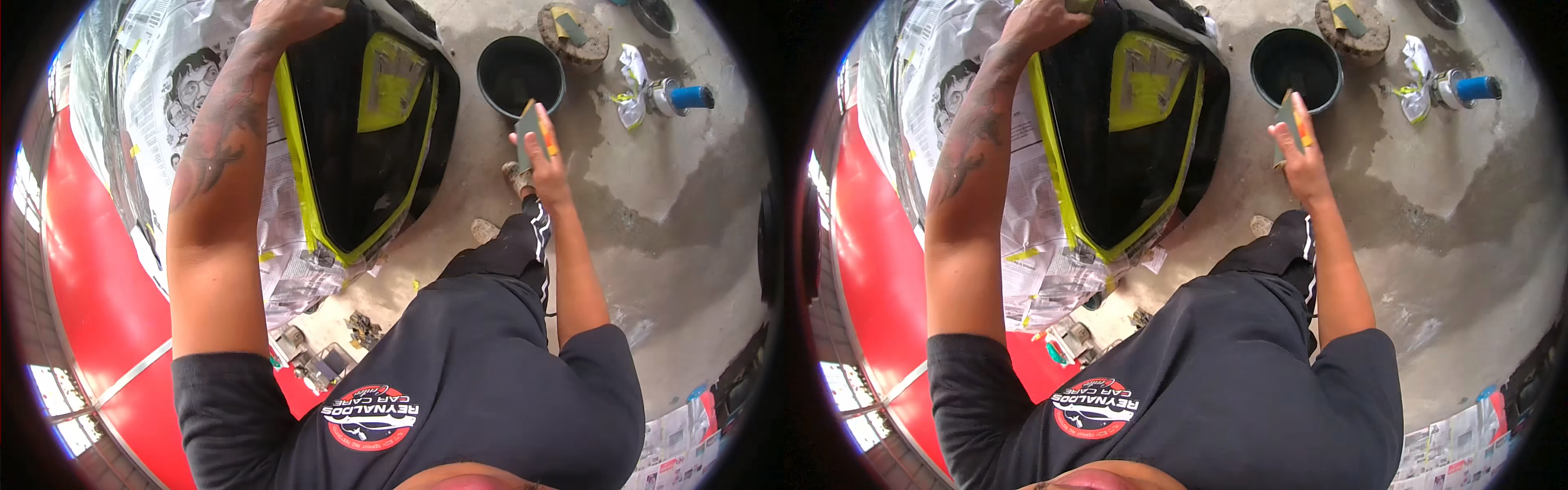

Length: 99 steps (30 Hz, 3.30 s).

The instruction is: The person polishes a masked black car panel by hand using a green cloth and a liquid from a bucket, wiping the surface repeatedly and checking the finish with their hand.

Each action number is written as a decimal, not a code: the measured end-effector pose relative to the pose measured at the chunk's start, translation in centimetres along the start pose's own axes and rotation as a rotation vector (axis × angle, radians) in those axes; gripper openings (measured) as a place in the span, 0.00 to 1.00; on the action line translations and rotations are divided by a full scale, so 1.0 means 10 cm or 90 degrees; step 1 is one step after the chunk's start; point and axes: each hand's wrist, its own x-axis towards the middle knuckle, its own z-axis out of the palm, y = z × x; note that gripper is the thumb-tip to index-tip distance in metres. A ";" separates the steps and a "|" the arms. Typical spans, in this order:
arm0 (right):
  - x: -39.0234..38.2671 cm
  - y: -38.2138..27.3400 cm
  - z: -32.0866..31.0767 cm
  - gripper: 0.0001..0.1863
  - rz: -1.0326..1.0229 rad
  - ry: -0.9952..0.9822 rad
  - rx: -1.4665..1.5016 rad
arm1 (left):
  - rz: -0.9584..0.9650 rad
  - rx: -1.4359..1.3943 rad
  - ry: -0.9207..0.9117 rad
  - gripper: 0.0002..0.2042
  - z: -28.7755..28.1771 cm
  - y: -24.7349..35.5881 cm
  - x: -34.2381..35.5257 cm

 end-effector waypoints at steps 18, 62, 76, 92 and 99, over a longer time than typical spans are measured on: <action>-0.28 0.36 1.42 0.34 -0.344 -0.044 -0.314 | 0.134 -0.029 -0.036 0.08 0.29 0.92 -2.70; -0.89 0.56 2.43 0.34 -0.691 -0.045 -0.984 | -0.811 -0.499 -0.215 0.14 0.94 2.66 -6.51; -1.20 0.78 2.33 0.36 -0.616 -0.166 -0.967 | -0.821 -0.516 -0.199 0.14 0.99 2.61 -6.51; -1.22 1.18 2.18 0.36 -0.702 -0.128 -0.854 | -0.805 -0.515 -0.243 0.15 1.08 2.54 -6.62; -0.47 0.71 2.18 0.36 -0.629 0.022 -0.689 | -0.788 -0.502 -0.227 0.15 1.09 2.45 -6.61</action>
